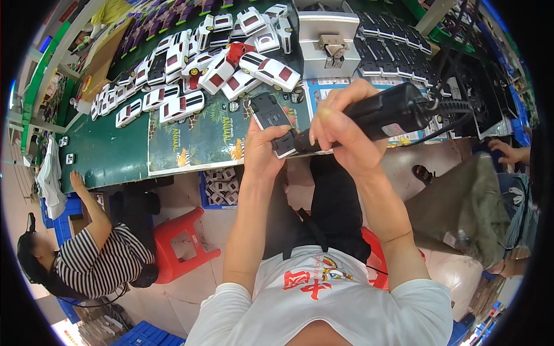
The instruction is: The person assembles toy cars by attaching the chassis to the car bodies, driving screws into the base with an electric screwdriver, and pushing the assembled cars across the table.
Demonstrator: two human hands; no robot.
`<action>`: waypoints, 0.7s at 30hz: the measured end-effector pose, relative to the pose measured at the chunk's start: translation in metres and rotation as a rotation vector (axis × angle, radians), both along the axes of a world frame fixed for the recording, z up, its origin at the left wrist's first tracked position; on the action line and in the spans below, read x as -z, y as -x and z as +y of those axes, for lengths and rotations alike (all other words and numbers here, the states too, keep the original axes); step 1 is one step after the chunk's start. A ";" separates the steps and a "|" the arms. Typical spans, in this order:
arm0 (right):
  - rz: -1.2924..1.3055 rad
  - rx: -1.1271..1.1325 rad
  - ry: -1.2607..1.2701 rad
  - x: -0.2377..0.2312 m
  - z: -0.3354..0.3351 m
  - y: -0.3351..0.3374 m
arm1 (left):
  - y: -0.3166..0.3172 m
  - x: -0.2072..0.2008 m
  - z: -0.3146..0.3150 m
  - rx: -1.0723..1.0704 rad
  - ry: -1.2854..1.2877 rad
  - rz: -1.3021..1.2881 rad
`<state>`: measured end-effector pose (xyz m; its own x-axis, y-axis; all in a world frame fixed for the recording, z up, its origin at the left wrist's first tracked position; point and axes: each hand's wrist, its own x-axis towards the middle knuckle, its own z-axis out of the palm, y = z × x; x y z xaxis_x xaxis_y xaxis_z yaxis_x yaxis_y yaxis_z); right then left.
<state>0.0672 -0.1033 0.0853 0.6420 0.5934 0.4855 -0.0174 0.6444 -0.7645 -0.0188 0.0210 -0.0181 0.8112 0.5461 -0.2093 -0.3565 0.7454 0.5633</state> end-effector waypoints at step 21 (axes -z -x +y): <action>-0.216 -0.142 0.063 0.008 0.011 -0.001 | 0.006 0.001 0.008 0.075 0.207 0.059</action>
<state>0.0684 -0.0927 0.0776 0.4357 0.7035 0.5614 0.0632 0.5983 -0.7988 -0.0250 0.0295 -0.0192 0.8310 0.4254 -0.3584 -0.2670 0.8703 0.4139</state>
